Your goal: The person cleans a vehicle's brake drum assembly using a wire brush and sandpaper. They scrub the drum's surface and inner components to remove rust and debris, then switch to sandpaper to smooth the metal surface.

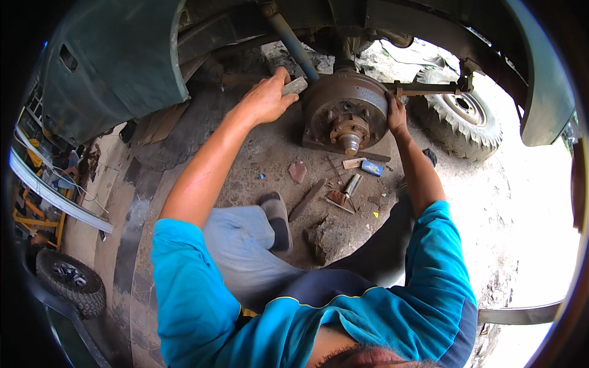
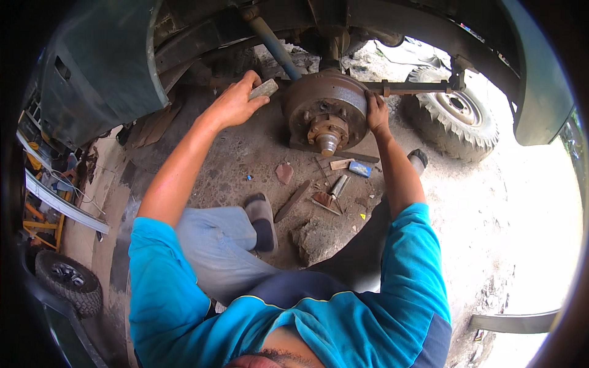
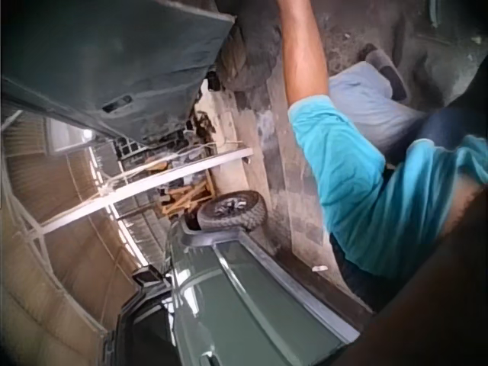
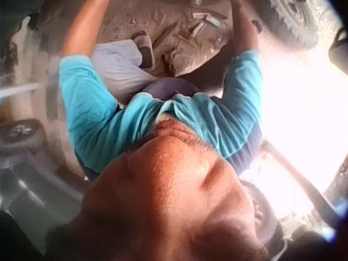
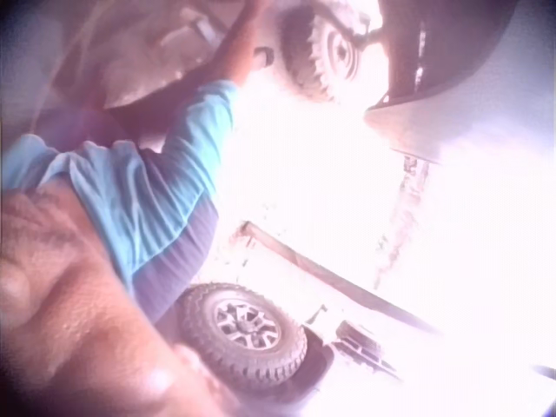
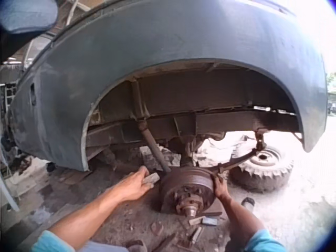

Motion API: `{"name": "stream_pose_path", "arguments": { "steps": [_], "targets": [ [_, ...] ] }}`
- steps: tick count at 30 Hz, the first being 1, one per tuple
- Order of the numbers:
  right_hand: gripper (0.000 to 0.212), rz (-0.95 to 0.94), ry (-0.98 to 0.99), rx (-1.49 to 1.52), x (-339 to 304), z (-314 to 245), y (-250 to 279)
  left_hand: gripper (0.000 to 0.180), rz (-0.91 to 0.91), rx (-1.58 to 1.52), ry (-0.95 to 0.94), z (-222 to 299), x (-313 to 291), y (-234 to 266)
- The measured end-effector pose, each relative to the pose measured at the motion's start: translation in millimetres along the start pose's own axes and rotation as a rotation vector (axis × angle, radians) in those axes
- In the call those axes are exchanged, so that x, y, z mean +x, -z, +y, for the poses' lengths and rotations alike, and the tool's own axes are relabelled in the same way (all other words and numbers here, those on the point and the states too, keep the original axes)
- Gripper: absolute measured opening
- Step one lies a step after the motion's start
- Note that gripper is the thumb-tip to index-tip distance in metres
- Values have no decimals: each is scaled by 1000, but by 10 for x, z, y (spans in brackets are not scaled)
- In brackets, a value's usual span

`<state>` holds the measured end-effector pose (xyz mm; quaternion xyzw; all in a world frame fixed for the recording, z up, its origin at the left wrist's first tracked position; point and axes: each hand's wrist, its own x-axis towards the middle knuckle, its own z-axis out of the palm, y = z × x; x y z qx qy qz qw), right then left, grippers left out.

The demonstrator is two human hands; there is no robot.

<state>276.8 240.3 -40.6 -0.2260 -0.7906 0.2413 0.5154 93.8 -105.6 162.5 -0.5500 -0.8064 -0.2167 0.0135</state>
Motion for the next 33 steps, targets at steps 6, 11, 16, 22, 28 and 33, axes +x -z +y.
{"name": "stream_pose_path", "arguments": {
  "steps": [6,11,16,22,28,33],
  "targets": [
    [41,-56,140,-321,63,426,130,44,74,-210,-102,-259,53,-217],
    [50,-102,-304,-117,55,73,102,42,122,-445,-72,-831,218,-755],
    [85,-186,-676,-132,119,-395,277,39,218,-549,28,-871,504,-796],
    [91,-293,-681,-165,188,-276,419,50,183,-530,-95,-754,606,-996],
    [110,-546,-810,-97,332,-410,547,49,90,-542,-28,-536,430,-801],
    [87,-605,-470,-11,864,-400,605,53,-5,-596,45,-452,556,-864]
  ]
}}
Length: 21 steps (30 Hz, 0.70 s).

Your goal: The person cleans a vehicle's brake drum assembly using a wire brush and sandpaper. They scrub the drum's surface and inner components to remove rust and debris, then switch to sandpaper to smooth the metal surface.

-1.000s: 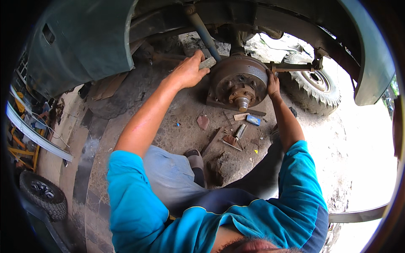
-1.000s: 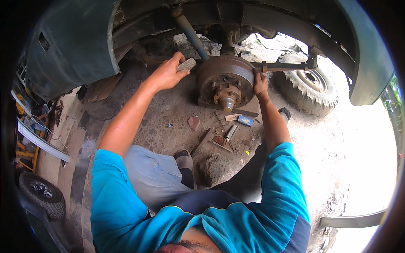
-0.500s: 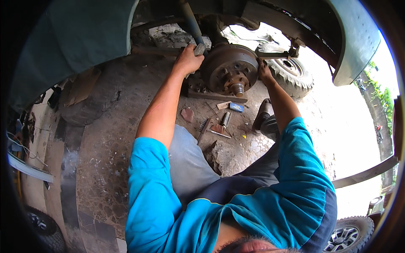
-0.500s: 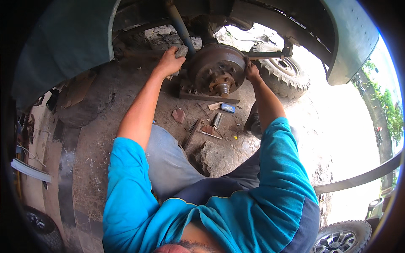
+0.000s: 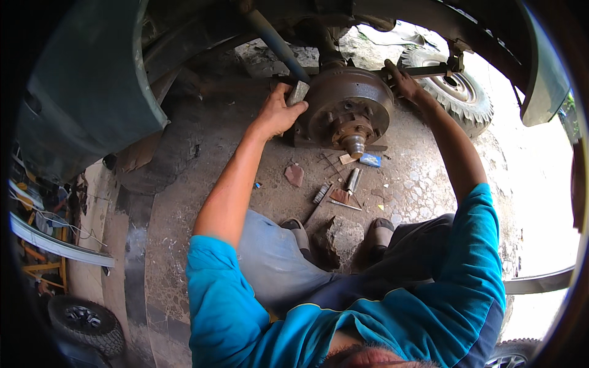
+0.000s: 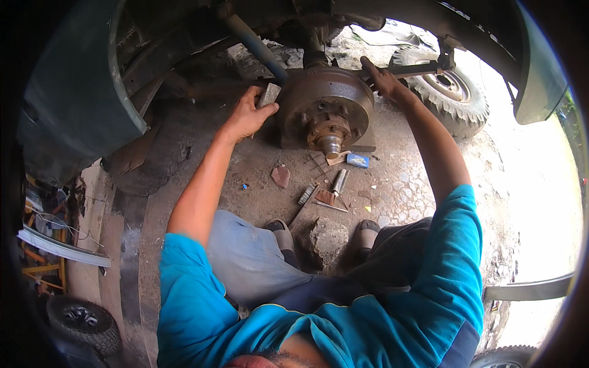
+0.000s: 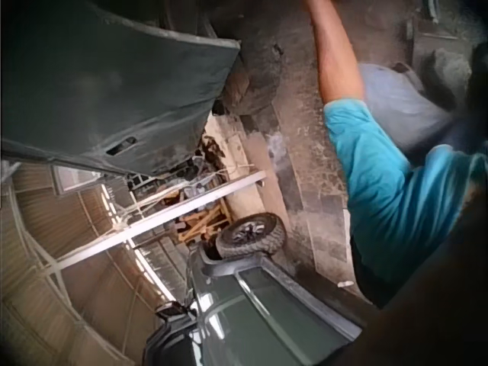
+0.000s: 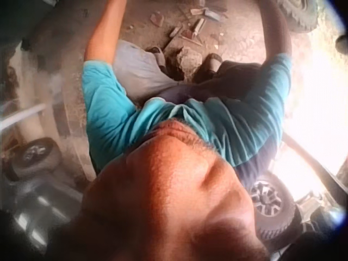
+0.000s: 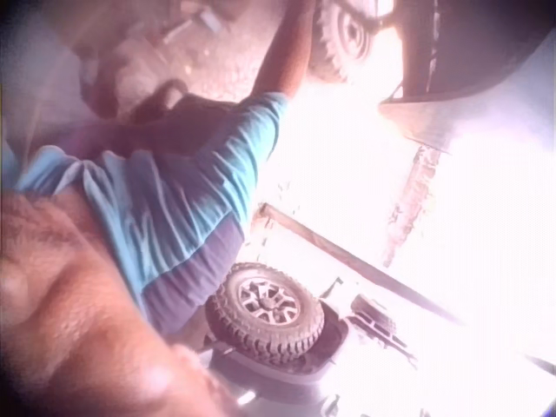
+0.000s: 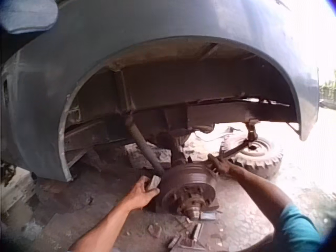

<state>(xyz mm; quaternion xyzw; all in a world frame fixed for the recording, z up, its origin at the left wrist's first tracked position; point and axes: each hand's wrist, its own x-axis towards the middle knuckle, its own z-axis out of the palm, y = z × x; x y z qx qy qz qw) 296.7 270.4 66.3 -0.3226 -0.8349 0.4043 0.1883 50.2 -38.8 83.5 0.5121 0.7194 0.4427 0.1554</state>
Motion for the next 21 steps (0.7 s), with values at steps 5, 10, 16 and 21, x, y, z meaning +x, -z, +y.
{"name": "stream_pose_path", "arguments": {
  "steps": [5,10,16,21],
  "targets": [
    [79,-62,218,112,17,-618,-180,40,-40,-448,154,31,-4,134],
    [67,123,357,-103,-90,-549,-467,37,-53,-533,95,183,52,67],
    [69,254,315,-179,36,-367,-555,34,-71,-383,103,274,168,84],
    [53,177,253,-147,-215,-660,-516,37,28,-554,120,273,242,5]
  ]
}}
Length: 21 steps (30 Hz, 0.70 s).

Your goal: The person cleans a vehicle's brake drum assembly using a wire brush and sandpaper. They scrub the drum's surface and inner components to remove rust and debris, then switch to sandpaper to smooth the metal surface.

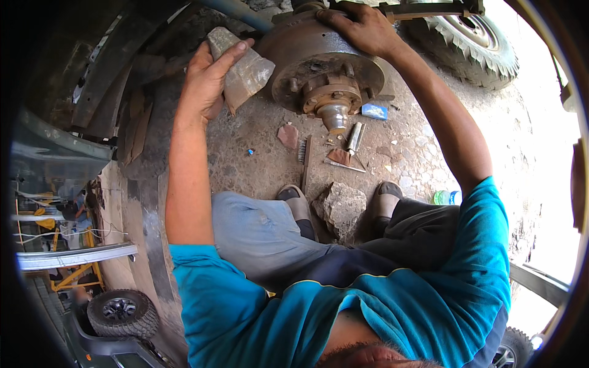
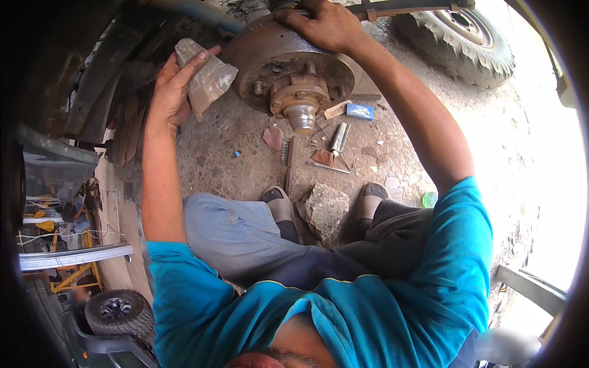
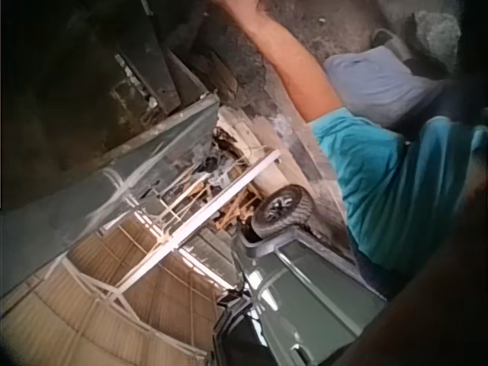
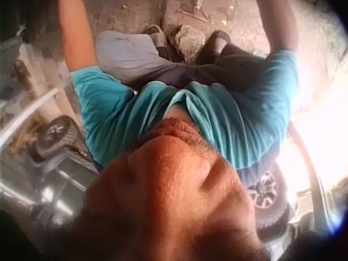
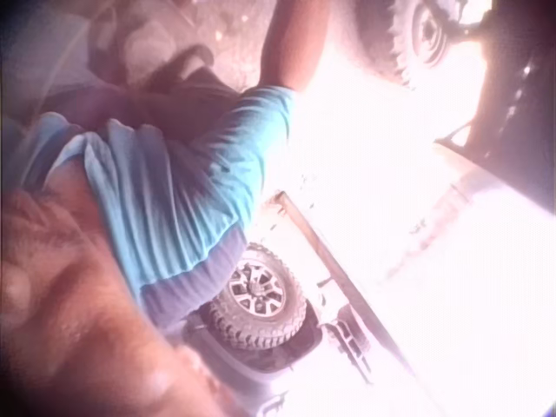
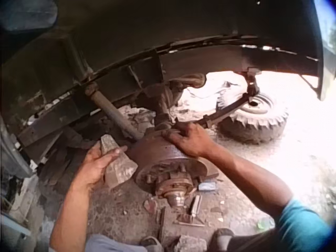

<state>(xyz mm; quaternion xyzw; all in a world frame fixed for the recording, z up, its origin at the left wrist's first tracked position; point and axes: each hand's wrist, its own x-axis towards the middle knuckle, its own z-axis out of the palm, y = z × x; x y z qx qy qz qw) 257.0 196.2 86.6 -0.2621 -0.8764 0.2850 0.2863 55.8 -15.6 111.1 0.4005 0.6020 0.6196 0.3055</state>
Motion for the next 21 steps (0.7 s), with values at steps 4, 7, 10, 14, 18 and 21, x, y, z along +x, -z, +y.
{"name": "stream_pose_path", "arguments": {
  "steps": [4,7,10,14,18,21],
  "targets": [
    [55,100,63,3,33,167,-92,37,-5,41,21,42,7,-174],
    [53,194,249,88,-46,29,-88,37,-6,66,-71,14,30,-248],
    [51,240,456,151,-100,-213,-47,33,57,-49,-152,19,88,-382],
    [61,142,568,139,-246,-621,-71,34,123,-74,-277,89,251,-495],
    [62,28,392,285,-195,-685,-122,37,186,-163,-338,178,337,-605],
    [59,9,389,395,-131,-665,-187,46,217,-241,-276,105,397,-571]
  ]
}}
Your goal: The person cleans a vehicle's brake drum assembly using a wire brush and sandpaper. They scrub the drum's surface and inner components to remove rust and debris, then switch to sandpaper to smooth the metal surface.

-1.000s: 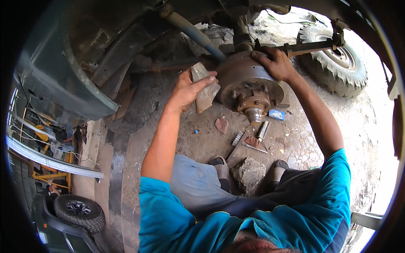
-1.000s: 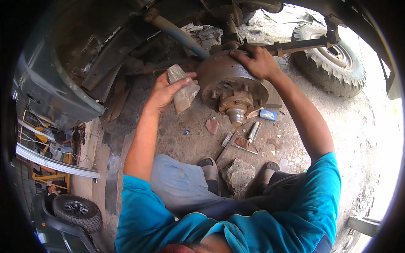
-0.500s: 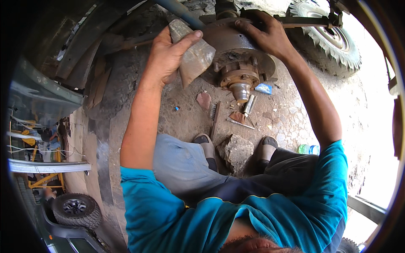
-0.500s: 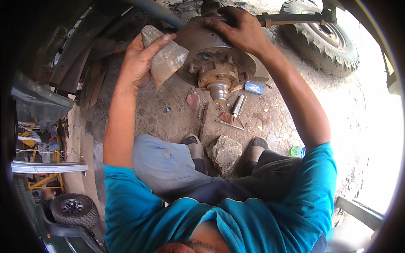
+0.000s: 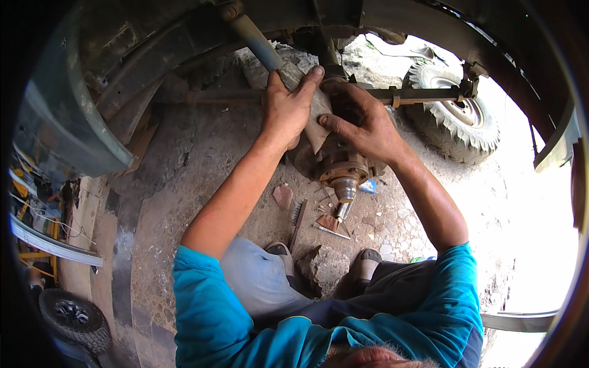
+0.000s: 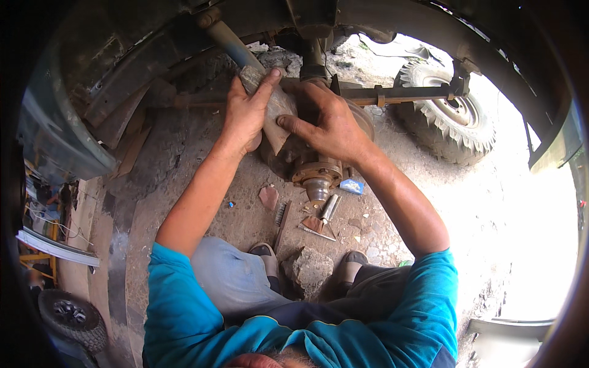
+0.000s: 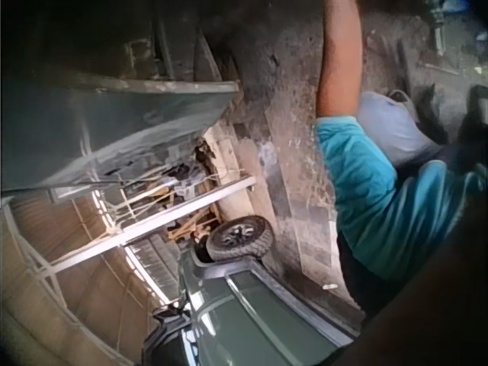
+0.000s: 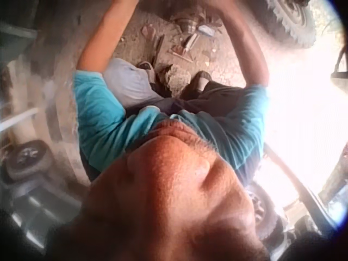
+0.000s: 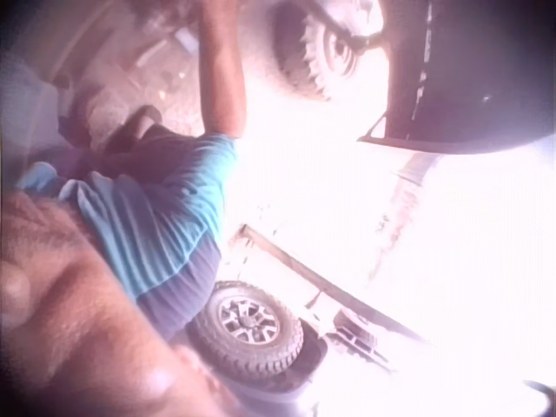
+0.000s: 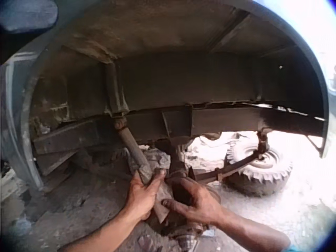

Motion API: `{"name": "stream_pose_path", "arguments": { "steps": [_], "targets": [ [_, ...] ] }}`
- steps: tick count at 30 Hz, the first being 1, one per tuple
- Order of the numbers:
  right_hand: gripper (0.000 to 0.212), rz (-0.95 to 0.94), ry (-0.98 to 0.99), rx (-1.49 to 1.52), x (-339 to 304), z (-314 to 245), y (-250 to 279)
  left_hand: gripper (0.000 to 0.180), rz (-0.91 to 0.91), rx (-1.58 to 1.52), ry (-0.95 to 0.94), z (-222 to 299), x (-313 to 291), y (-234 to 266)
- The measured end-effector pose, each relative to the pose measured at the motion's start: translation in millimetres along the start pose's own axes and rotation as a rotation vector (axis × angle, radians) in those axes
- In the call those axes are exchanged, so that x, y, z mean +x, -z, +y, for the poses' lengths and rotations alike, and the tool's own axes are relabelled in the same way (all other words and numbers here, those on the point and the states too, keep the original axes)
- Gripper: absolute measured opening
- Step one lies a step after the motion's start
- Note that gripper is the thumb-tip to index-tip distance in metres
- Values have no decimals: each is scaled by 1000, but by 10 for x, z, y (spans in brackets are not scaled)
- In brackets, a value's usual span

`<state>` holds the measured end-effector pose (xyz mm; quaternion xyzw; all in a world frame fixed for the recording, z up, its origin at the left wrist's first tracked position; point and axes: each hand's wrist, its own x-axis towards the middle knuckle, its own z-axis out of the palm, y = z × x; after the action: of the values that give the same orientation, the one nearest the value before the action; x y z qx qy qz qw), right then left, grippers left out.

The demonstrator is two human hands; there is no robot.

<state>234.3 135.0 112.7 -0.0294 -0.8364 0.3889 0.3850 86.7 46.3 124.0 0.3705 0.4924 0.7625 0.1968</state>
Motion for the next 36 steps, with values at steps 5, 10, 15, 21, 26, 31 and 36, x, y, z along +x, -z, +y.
{"name": "stream_pose_path", "arguments": {
  "steps": [5,10,15,21,26,31,36],
  "targets": [
    [50,-86,36,-120,53,17,-26,35,-67,-297,238,-220,15,354],
    [47,-206,-113,-66,114,216,150,30,-238,-204,269,24,-81,337],
    [32,-173,-88,-12,124,266,196,30,-215,67,196,-96,-56,501],
    [24,-188,-206,76,122,300,307,29,-210,334,130,-146,-43,565],
    [23,-136,-236,192,116,341,385,26,-241,72,81,-15,-145,391],
    [27,-130,-280,426,89,315,326,22,-214,164,33,21,-137,495],
    [32,-154,-361,566,66,261,366,22,-216,151,-47,74,-215,331]
  ]
}}
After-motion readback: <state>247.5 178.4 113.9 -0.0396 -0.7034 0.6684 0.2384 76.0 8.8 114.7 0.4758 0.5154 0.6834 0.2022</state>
